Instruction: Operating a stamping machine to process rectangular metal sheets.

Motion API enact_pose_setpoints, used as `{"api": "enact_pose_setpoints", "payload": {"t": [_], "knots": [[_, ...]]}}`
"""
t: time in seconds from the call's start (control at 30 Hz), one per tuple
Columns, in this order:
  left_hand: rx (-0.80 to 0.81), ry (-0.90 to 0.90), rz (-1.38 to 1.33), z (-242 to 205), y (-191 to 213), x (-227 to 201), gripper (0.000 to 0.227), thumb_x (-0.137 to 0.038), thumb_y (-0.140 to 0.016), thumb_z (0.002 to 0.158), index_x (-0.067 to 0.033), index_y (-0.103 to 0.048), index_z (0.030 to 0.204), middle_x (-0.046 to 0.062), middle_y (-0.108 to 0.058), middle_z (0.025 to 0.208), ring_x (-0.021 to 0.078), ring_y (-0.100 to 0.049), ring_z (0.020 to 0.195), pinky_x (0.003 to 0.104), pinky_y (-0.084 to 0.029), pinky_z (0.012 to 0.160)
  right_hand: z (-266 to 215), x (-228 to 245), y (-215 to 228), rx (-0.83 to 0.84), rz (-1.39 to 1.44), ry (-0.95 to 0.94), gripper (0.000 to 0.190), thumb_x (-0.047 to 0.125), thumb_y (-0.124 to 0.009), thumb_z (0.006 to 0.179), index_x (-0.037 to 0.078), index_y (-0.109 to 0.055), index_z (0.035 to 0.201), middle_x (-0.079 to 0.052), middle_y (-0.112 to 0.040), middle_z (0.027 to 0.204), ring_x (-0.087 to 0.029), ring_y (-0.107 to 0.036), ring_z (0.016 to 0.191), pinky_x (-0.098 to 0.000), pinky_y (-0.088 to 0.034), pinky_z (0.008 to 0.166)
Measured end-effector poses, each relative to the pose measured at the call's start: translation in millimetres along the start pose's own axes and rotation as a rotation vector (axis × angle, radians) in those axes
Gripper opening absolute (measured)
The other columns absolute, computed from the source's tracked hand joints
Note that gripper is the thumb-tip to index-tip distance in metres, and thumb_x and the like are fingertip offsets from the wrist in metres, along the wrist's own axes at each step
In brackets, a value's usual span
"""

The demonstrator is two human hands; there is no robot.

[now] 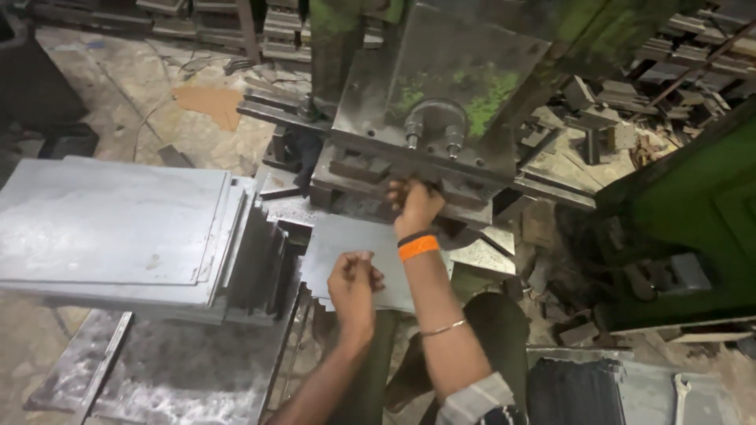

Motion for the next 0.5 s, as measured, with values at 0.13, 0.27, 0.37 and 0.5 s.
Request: {"api": "enact_pose_setpoints", "payload": {"t": [0.13, 0.27, 0.37, 0.5], "knots": [[0.141, -0.117, -0.013, -30, 14, -22, 0.015, -0.009, -0.058, 0.097, 0.0006, -0.069, 0.102, 0.008, -0.061, 0.069, 0.0141, -0.056, 0.060, 0.026, -0.047, 0.054, -34, 13, 14, 0.079, 0.088, 0.076, 0.014, 0.005, -0.058, 0.090, 0.001, -0.067, 0.080, -0.008, -0.060, 0.056, -0.015, -0.047, 0.038, -0.0277, -0.031, 0.033], [0.215, -0.367, 0.083, -39, 17, -104, 0.011, -0.007, -0.065, 0.094, -0.0004, -0.072, 0.098, 0.004, -0.064, 0.071, 0.0105, -0.057, 0.059, 0.025, -0.048, 0.053, -120, 17, 61, 0.284, 0.041, 0.233, 0.028, 0.013, -0.067, 0.094, 0.007, -0.061, 0.067, -0.003, -0.053, 0.053, -0.013, -0.042, 0.041, -0.0282, -0.034, 0.038], [0.203, -0.702, 0.405, -22, 30, -186, 0.010, -0.012, -0.066, 0.092, -0.0053, -0.072, 0.096, 0.002, -0.066, 0.071, 0.0128, -0.058, 0.060, 0.028, -0.049, 0.054, -158, -1, 104, 0.308, -0.190, 0.163, 0.030, 0.022, -0.065, 0.098, 0.007, -0.064, 0.072, -0.004, -0.052, 0.052, -0.014, -0.044, 0.043, -0.0299, -0.037, 0.040], [0.065, -1.315, 0.997, 16, 70, -299, 0.032, -0.012, -0.071, 0.094, -0.0028, -0.056, 0.121, 0.013, -0.059, 0.121, 0.0298, -0.060, 0.113, 0.045, -0.049, 0.098, -169, -23, 144, 0.305, -0.618, -0.175, 0.057, 0.044, -0.067, 0.098, -0.001, -0.062, 0.063, -0.010, -0.047, 0.040, -0.019, -0.041, 0.028, -0.0299, -0.027, 0.028]]}}
Point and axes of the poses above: each hand's wrist, its own z-axis towards the middle knuckle, its own y-axis out of the back of the hand, x = y × z, the point moved 5 cm from there along z, towards the middle knuckle
